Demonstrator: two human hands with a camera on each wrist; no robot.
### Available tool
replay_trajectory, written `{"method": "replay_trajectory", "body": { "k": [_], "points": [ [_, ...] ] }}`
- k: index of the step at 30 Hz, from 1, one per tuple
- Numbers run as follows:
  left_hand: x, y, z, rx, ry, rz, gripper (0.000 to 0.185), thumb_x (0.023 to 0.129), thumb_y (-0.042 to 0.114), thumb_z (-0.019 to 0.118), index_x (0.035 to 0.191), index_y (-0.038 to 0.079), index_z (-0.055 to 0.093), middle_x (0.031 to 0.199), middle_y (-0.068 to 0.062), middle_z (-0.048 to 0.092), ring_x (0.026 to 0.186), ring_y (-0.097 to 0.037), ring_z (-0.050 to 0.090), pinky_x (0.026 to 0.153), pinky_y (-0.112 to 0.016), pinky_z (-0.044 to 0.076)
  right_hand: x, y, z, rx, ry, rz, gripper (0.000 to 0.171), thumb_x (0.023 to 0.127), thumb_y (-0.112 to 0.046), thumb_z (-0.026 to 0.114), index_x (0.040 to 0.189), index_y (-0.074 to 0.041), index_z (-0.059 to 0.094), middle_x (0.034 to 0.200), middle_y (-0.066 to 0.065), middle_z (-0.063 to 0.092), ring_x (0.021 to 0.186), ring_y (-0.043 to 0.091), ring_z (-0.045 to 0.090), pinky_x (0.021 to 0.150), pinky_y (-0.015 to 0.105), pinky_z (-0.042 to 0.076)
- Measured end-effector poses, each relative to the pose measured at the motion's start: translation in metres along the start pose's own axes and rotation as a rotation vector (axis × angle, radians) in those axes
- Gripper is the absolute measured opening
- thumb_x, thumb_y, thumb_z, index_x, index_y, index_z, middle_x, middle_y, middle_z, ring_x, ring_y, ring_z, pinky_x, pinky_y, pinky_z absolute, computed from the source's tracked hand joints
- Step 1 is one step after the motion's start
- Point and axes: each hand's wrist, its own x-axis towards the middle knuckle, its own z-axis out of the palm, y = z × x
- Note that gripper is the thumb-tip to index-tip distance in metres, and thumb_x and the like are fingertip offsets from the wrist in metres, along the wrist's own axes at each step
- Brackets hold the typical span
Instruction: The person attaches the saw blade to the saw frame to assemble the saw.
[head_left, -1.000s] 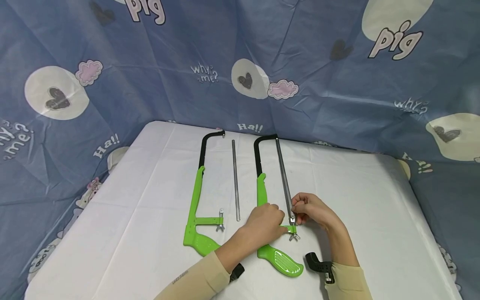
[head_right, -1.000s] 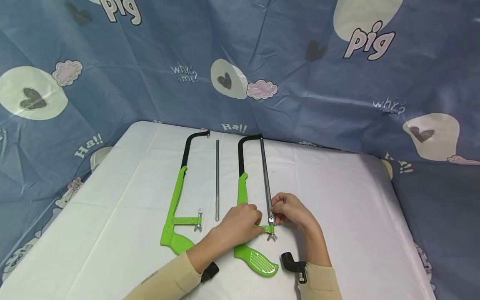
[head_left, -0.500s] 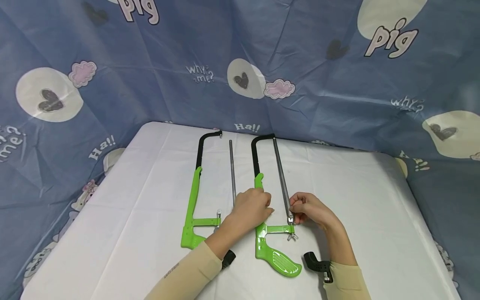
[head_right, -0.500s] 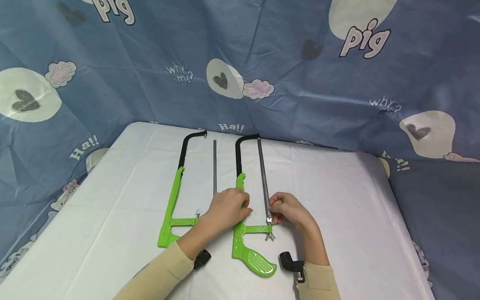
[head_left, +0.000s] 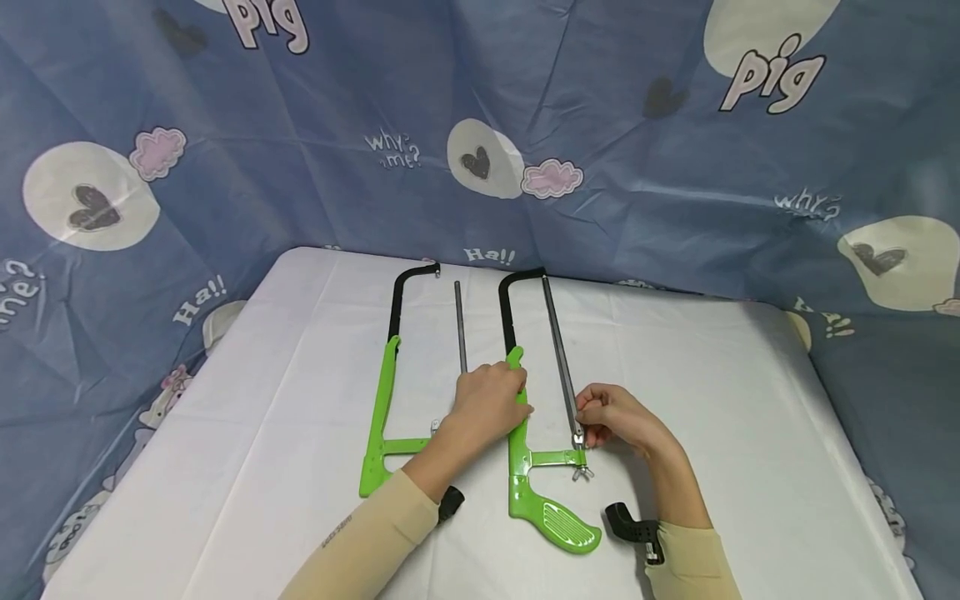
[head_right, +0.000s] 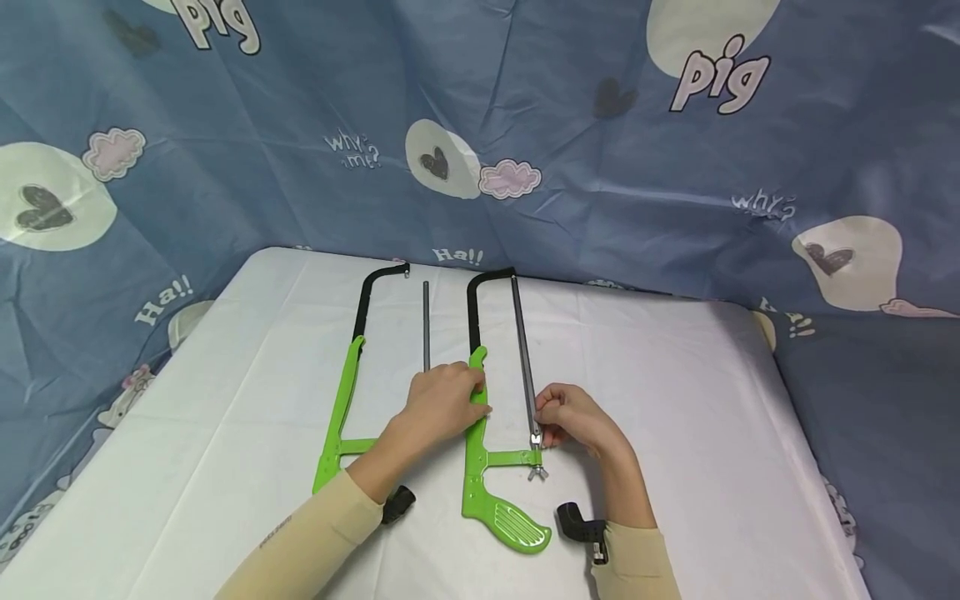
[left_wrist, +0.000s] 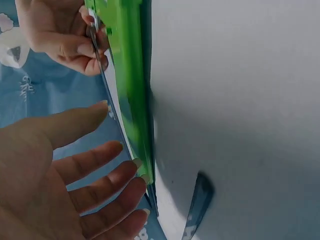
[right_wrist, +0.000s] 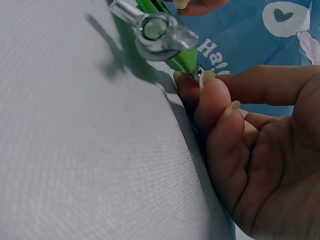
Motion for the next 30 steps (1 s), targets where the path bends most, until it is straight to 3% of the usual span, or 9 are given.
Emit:
{"method": "replay_trajectory", "body": {
  "k": [8,17,19,25,30],
  "points": [
    [0.011,-0.005,-0.006,0.079,-0.062,-0.056,0.036,0.083,0.046,0.075,0.098,0.014,0.069,0.078,-0.002,0.061,0.068,-0.022,0.061,0.051,-0.037,0.043,0.0,0.001,-0.001,0.004,-0.007,0.008,0.022,0.091,-0.003,0.058,0.106,0.01,0.05,0.064,0.002,0.059,0.053,0.013,0.058,0.053,0.027,0.05],
    [0.023,-0.009,-0.004,0.081,-0.097,-0.077,0.053,0.083,0.053,0.074,0.112,0.009,0.068,0.085,-0.006,0.066,0.075,-0.026,0.065,0.057,-0.039,0.05,0.0,0.001,0.0,0.017,0.001,0.011,0.022,0.09,-0.003,0.058,0.106,0.01,0.051,0.065,0.002,0.06,0.053,0.013,0.058,0.053,0.027,0.051],
    [0.026,-0.009,-0.004,0.086,-0.107,-0.085,0.054,0.083,0.055,0.073,0.111,0.009,0.068,0.086,-0.006,0.066,0.079,-0.027,0.067,0.06,-0.04,0.052,0.0,0.001,0.0,0.009,0.0,0.005,0.023,0.09,-0.003,0.058,0.106,0.011,0.051,0.065,0.002,0.059,0.052,0.013,0.058,0.053,0.027,0.051],
    [0.04,-0.011,-0.003,0.069,-0.121,-0.124,0.045,0.084,0.056,0.071,0.088,0.012,0.064,0.078,-0.004,0.061,0.074,-0.024,0.063,0.06,-0.038,0.051,0.0,0.0,0.001,0.008,0.008,0.002,0.023,0.089,-0.002,0.058,0.107,0.011,0.05,0.064,0.002,0.059,0.052,0.012,0.058,0.052,0.027,0.05],
    [0.052,-0.013,-0.002,0.049,-0.136,-0.153,0.042,0.087,0.051,0.068,0.092,0.009,0.062,0.077,-0.004,0.059,0.073,-0.022,0.06,0.063,-0.038,0.051,0.0,0.0,0.002,0.01,0.001,0.0,0.023,0.089,-0.002,0.058,0.106,0.011,0.05,0.063,0.002,0.06,0.052,0.012,0.058,0.052,0.027,0.05]
  ]
}}
